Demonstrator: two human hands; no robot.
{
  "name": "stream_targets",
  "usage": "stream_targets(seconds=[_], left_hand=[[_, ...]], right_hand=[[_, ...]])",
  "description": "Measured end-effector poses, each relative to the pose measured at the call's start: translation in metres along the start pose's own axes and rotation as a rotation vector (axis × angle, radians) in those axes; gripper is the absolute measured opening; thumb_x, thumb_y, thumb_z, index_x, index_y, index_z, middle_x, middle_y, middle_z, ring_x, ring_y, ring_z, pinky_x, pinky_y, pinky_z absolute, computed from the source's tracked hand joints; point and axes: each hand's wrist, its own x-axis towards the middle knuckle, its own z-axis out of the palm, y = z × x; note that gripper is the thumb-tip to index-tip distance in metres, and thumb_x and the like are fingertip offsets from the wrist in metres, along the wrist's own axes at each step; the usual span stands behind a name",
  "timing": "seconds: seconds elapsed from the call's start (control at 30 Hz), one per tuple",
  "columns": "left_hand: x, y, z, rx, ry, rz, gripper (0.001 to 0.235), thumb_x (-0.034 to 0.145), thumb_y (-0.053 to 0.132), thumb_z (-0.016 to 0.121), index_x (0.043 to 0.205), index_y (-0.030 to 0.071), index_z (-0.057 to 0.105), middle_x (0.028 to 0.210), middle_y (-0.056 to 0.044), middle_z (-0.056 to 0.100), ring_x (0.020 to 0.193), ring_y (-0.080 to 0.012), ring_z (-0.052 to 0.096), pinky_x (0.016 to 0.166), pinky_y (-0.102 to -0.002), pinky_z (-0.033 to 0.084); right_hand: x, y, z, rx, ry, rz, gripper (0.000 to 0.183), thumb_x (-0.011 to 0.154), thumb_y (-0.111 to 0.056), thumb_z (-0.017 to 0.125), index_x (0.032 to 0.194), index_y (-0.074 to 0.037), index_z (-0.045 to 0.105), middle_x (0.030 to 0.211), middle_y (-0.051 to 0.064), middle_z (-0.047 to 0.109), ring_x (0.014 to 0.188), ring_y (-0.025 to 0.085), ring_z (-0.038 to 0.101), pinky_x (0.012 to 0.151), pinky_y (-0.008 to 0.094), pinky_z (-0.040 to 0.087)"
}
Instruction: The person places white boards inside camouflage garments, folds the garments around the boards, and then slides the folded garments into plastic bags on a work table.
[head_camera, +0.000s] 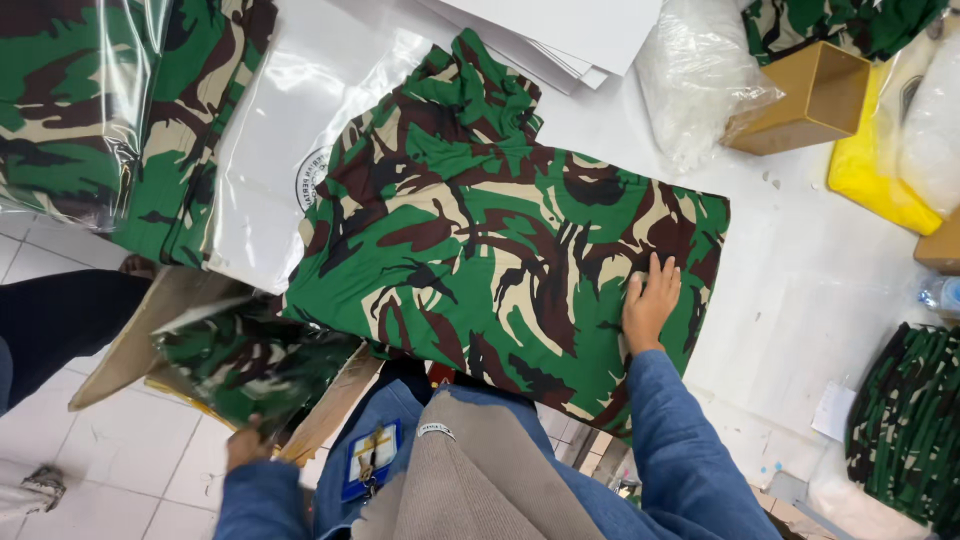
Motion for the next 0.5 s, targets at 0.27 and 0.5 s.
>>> stream_targets(seconds=[0.27, 0.5], left_hand=[[0.028, 0.243, -0.102, -0.175, 0.626, -0.072, 0.026, 0.091, 0.019, 0.058, 0.115, 0.008, 0.058, 0.117, -0.017, 0.051, 0.117, -0.0389, 0.05, 0.101, -0.056, 0.032], [0.032, 0.505, -0.329, -0.041, 0.664, 0.882, 0.056, 0.099, 0.048, 0.054, 0.151, 0.029, 0.049, 0.164, -0.012, 0.035, 0.149, -0.0497, 0.021, 0.109, -0.078, 0.013]], right_hand=[[0.012, 0.043, 0.003, -0.057, 0.061, -0.065, 0.055, 0.103, -0.037, 0.05, 0.154, -0.019, 0.047, 0.16, 0.021, 0.036, 0.146, 0.045, 0.029, 0.117, 0.06, 0.02], [0.06, 0.034, -0.009, -0.173, -0.068, 0.042, 0.059, 0.106, -0.05, 0.041, 0.16, -0.028, 0.035, 0.167, 0.015, 0.026, 0.151, 0.044, 0.018, 0.115, 0.07, 0.007]])
